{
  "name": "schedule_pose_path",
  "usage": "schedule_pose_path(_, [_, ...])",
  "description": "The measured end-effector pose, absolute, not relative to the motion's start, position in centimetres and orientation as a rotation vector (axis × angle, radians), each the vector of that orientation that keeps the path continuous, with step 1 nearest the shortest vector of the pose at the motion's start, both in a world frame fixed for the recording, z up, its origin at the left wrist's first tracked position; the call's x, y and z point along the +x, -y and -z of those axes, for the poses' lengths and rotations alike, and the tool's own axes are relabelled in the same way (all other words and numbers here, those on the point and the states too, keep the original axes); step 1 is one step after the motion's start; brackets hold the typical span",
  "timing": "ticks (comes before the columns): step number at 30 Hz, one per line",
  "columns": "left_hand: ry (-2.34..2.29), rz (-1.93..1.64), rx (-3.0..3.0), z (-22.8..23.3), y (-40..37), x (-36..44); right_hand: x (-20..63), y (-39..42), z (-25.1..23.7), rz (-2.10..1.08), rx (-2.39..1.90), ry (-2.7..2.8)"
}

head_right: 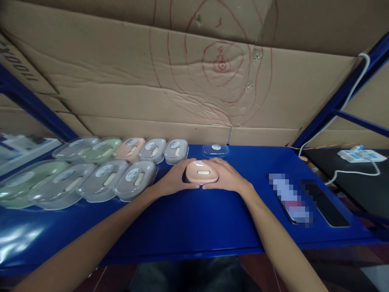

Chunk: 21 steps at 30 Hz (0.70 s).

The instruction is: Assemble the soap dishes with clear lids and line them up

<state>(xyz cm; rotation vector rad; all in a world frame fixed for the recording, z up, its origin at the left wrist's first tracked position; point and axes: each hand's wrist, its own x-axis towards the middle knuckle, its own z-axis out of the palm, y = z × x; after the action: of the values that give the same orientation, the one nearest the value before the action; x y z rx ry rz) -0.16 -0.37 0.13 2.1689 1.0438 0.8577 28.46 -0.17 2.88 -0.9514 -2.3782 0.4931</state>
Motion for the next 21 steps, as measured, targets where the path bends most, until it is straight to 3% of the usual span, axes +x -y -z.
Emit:
schedule_pose_path(9, [-1.121,-0.871,1.983,-1.5,0.9,0.0,28.2,-0.2,-2.2,-0.827,-0.947,2.075])
schedule_pose_path(16, [-0.899,-0.991,1.698,-1.8,1.2,0.6,27.0,0.0,-2.2,-1.080,-1.006,1.770])
schedule_pose_path(21, [-0.833,-1.017,1.663,-1.3,1.4,1.2,27.2,-0.5,-2.6,-1.037,-1.043,1.720])
